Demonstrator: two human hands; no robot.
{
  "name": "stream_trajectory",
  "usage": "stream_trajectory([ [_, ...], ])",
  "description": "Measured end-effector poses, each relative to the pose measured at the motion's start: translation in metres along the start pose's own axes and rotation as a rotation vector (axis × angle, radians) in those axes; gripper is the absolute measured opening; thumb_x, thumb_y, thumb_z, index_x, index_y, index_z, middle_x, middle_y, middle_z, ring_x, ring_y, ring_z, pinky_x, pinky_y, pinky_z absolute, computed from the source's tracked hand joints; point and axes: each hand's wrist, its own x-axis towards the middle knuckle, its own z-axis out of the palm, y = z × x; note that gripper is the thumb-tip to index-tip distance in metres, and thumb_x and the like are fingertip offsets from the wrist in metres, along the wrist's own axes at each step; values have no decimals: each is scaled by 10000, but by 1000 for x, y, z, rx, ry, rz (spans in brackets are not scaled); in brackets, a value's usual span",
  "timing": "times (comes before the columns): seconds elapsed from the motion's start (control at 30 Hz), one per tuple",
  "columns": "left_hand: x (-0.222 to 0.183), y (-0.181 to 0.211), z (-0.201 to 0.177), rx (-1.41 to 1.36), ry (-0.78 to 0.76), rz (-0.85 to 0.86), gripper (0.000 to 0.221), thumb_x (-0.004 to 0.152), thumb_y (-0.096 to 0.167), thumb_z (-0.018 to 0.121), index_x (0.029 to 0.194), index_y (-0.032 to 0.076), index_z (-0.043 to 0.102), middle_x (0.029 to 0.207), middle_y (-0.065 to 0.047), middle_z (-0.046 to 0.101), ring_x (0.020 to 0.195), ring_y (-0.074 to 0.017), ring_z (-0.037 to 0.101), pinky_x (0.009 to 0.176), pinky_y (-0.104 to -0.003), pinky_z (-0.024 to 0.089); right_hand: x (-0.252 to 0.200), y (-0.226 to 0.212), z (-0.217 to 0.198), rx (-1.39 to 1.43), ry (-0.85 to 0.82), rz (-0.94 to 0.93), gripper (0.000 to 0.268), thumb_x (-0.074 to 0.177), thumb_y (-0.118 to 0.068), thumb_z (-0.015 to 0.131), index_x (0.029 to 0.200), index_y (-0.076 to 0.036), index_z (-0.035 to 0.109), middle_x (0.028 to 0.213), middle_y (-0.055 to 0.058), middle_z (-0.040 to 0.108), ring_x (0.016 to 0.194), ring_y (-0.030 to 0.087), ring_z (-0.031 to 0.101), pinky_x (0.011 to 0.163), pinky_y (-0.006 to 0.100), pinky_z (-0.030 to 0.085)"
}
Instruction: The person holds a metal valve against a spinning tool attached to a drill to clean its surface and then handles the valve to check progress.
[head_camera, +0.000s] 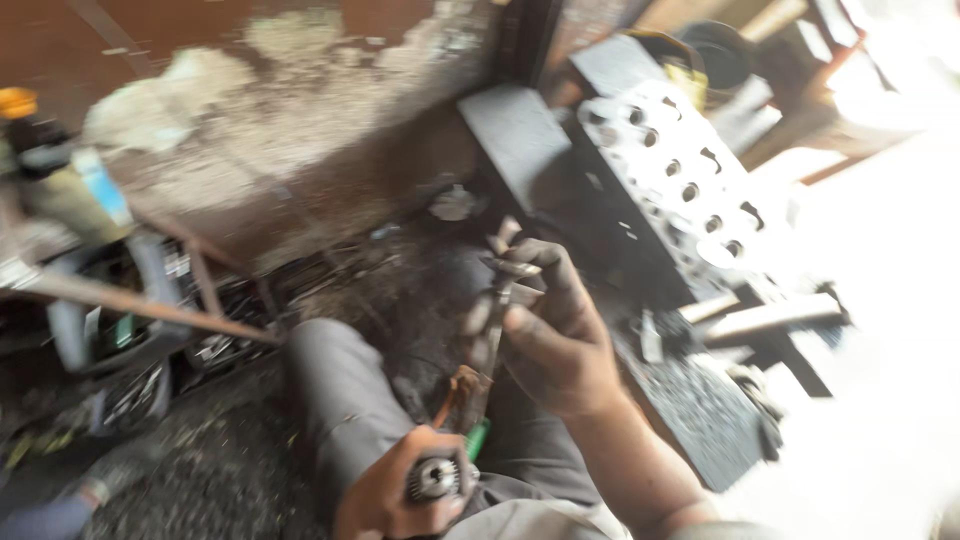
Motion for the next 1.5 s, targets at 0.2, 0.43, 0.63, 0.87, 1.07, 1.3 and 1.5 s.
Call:
stream_trajectory([
  [0.2,17,-21,-22,-240,-456,-169,127,769,11,695,794,65,583,758,-78,624,715,-184,613,689,-360,515,-3,-4,-40,-336,120,-192,380,1062,-27,601,1391,-82,418,1146,201,690,1073,267,693,950,403,584],
  [0.43,-2,-29,-6,484,-10,489,243,705,74,744,865,108,565,1028,-100,635,920,-222,741,764,-352,632,-9,-15,-69,370,220,15,471,1035,-17,587,1479,-41,432,1151,162,653,987,211,683,854,314,590],
  [0.63,-1,-24,-3,487,-21,455,338,722,67,784,901,149,510,993,-73,626,902,-171,746,730,-317,638,-16,-15,-67,546,152,22,456,1048,-4,555,1482,32,420,1163,196,627,965,211,677,791,266,577],
  [0.87,-2,-51,-15,-512,-278,-2,391,852,-24,644,1212,-18,491,899,-115,611,791,-166,625,727,-350,555,-19,-14,-49,473,99,42,404,1077,-17,550,1463,-56,438,1174,189,643,968,213,673,778,281,554],
  [1.07,10,-60,-17,-474,-359,-9,165,897,-11,674,1041,-18,594,831,-120,649,683,-145,620,605,-297,520,-24,1,-18,-82,167,-50,440,1062,-33,590,1459,-35,399,1235,218,610,1031,244,675,870,337,576],
  [1.3,5,-69,-22,-538,-281,-75,122,848,49,634,943,-19,598,717,-56,615,589,-97,584,538,-260,504,-31,38,0,-418,12,-97,423,1086,0,615,1413,-60,354,1373,233,562,1080,311,719,891,406,642],
  [1.5,0,-64,-24,-552,-263,-111,118,819,74,636,897,-4,593,704,-40,631,580,-90,594,522,-256,506,-32,48,-1,-573,-71,-95,406,1093,-3,598,1409,-77,354,1209,232,616,1078,344,744,900,446,677],
])
